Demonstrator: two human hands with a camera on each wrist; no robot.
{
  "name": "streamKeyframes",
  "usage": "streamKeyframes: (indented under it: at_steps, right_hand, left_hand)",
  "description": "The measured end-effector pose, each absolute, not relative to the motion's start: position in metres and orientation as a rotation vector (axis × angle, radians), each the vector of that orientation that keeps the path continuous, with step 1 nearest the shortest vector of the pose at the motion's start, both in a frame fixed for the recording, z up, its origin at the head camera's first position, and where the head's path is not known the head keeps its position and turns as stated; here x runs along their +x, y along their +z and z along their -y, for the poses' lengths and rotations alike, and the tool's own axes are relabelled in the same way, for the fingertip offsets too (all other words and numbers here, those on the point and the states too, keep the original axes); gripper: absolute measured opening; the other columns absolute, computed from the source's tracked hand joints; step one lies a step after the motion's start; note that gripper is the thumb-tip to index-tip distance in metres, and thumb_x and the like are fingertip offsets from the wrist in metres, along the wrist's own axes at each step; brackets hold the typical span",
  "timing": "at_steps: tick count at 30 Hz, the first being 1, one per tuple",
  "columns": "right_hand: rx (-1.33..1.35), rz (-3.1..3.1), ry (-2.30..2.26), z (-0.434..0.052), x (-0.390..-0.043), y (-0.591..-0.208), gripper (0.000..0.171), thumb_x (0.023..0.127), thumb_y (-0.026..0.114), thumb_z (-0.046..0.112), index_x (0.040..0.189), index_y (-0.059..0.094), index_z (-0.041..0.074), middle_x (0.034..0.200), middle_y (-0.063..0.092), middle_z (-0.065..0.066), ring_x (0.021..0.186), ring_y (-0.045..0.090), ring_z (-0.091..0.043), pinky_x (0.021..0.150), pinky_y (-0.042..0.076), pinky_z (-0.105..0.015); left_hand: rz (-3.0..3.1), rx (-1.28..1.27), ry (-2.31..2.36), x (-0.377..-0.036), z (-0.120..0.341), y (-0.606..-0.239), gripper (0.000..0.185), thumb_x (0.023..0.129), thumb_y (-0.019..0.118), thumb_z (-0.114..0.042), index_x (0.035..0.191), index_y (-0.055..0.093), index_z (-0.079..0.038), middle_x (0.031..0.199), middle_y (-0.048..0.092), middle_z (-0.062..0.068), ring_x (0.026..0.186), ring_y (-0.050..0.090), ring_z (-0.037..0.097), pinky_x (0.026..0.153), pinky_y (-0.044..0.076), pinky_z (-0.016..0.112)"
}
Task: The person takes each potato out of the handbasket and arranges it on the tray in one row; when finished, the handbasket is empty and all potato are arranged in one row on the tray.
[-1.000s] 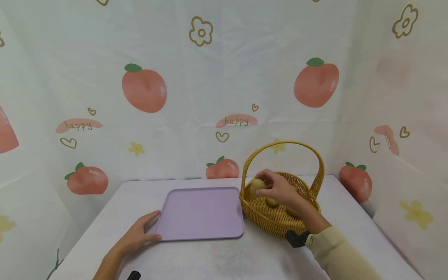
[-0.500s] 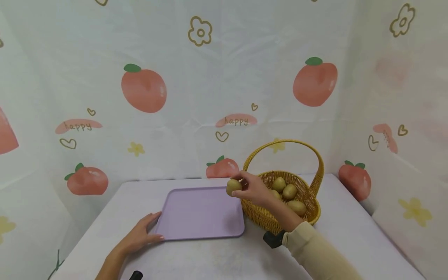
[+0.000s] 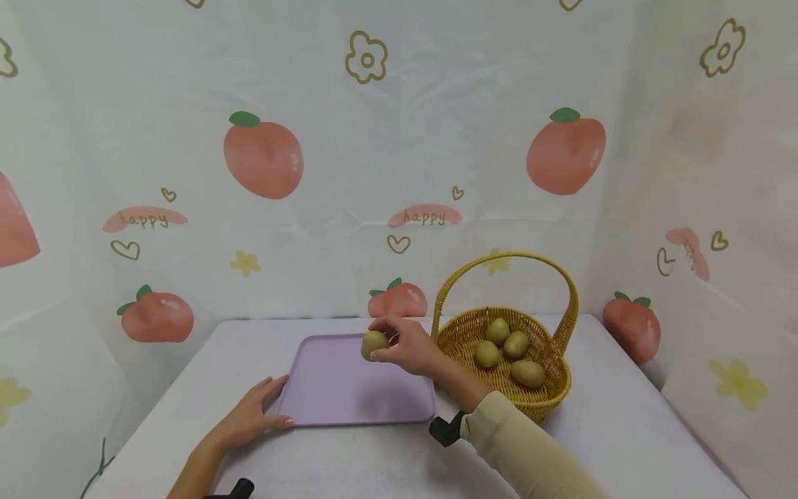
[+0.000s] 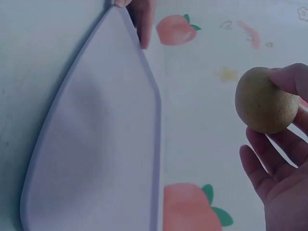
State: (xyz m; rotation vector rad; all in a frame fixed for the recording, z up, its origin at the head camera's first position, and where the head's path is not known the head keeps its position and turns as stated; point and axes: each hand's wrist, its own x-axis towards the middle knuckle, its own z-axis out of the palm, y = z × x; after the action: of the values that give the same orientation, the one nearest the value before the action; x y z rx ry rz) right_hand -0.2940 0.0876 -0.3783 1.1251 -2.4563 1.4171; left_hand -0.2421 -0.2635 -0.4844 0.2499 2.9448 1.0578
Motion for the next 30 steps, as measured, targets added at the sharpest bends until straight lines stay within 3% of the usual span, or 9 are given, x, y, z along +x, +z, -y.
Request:
streamKeyframes:
  at_steps: [9,15,23,30]
  right_hand:
    - [1.092,2.557,1.446,-0.049,-0.298,-0.388,0.033,0.081,0.077,0.009,0.111,0.063,0.007,0.095,0.064,0.001,0.085,0.063,-0.015,0.073,0.054,-0.028]
    - [0.973,2.619,1.476,-0.028,-0.304,-0.402,0.035,0.08,0.08,0.012,0.111,0.064,0.008,0.098,0.064,0.001,0.088,0.062,-0.016,0.073,0.053,-0.028]
    - [0.931,2.616,1.54,-0.002,-0.308,-0.428,0.034,0.073,0.083,0.011,0.103,0.067,0.008,0.092,0.064,0.003,0.081,0.061,-0.014,0.067,0.051,-0.025]
    - [0.85,2.662,1.626,0.021,-0.307,-0.451,0.032,0.073,0.085,0.012,0.1,0.069,0.009,0.091,0.064,0.005,0.078,0.06,-0.009,0.069,0.049,-0.024]
  left_hand:
    - [-2.959,0.192,1.014,-0.241,0.262,-0.484,0.098,0.069,0.083,-0.049,0.145,0.043,-0.003,0.148,0.033,0.032,0.137,0.024,0.052,0.107,0.02,0.067]
    - [-2.961,0.217,1.04,-0.243,0.262,-0.486,0.096,0.069,0.084,-0.048,0.144,0.045,-0.003,0.147,0.034,0.032,0.137,0.024,0.051,0.107,0.021,0.067]
    - [-2.952,0.227,1.078,-0.241,0.264,-0.487,0.094,0.069,0.084,-0.046,0.144,0.045,-0.003,0.147,0.036,0.03,0.138,0.025,0.05,0.108,0.021,0.066]
    - [-2.958,0.247,1.097,-0.241,0.265,-0.486,0.094,0.069,0.084,-0.047,0.144,0.046,-0.005,0.147,0.036,0.03,0.138,0.025,0.049,0.108,0.022,0.066]
